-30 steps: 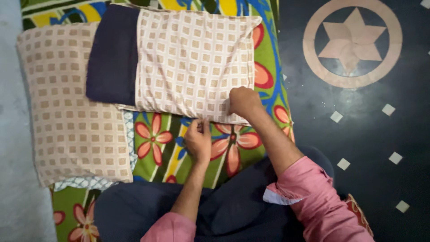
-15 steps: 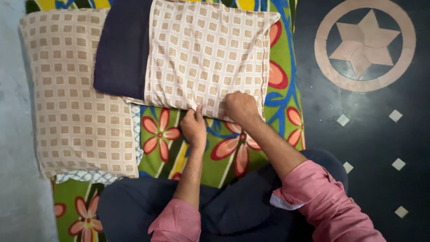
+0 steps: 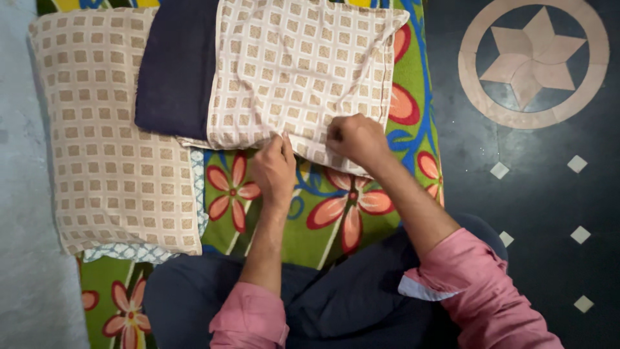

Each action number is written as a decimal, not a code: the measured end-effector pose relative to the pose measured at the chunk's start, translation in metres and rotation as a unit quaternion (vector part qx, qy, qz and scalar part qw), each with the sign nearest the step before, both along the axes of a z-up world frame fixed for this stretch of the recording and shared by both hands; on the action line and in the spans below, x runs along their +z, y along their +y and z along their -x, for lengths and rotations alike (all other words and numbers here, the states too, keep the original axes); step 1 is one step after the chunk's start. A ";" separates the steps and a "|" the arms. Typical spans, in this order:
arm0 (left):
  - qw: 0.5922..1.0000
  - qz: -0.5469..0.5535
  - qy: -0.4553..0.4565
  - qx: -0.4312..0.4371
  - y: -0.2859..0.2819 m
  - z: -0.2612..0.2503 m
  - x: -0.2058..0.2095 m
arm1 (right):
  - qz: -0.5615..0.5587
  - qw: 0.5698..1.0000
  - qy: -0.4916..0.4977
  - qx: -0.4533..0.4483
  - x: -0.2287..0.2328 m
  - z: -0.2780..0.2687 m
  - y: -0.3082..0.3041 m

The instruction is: The person places a pillow onto a pillowcase and inserts it by folding the case over the pillow and tucking the edges. The person smooths the pillowcase and adjusts the pillow to fit properly.

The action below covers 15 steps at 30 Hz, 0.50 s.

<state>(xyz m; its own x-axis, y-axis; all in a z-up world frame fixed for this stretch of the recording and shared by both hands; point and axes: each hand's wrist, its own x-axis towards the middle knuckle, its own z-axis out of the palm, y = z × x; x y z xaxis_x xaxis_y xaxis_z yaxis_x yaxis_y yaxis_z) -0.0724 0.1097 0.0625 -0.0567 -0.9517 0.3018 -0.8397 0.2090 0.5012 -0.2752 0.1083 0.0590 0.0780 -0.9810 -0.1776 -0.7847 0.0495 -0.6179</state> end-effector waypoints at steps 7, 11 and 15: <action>0.977 -0.131 -0.150 -0.069 -0.043 -0.002 -0.009 | 0.115 0.992 -0.003 0.047 -0.011 0.004 0.000; 0.954 -0.241 -0.148 -0.096 -0.053 -0.008 -0.023 | 0.116 0.991 0.008 0.061 -0.045 -0.010 0.001; 0.983 -0.180 -0.024 -0.007 -0.044 -0.032 -0.013 | 0.097 0.995 -0.023 0.031 -0.049 -0.005 0.004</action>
<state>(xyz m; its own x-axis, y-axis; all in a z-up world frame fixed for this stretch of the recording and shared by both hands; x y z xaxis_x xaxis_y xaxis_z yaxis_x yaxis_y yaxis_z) -0.0408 0.0660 0.0490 -0.0764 -0.9953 -0.0587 -0.8622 0.0364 0.5053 -0.2703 0.1124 0.0097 0.1431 -0.9895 0.0202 -0.7532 -0.1221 -0.6463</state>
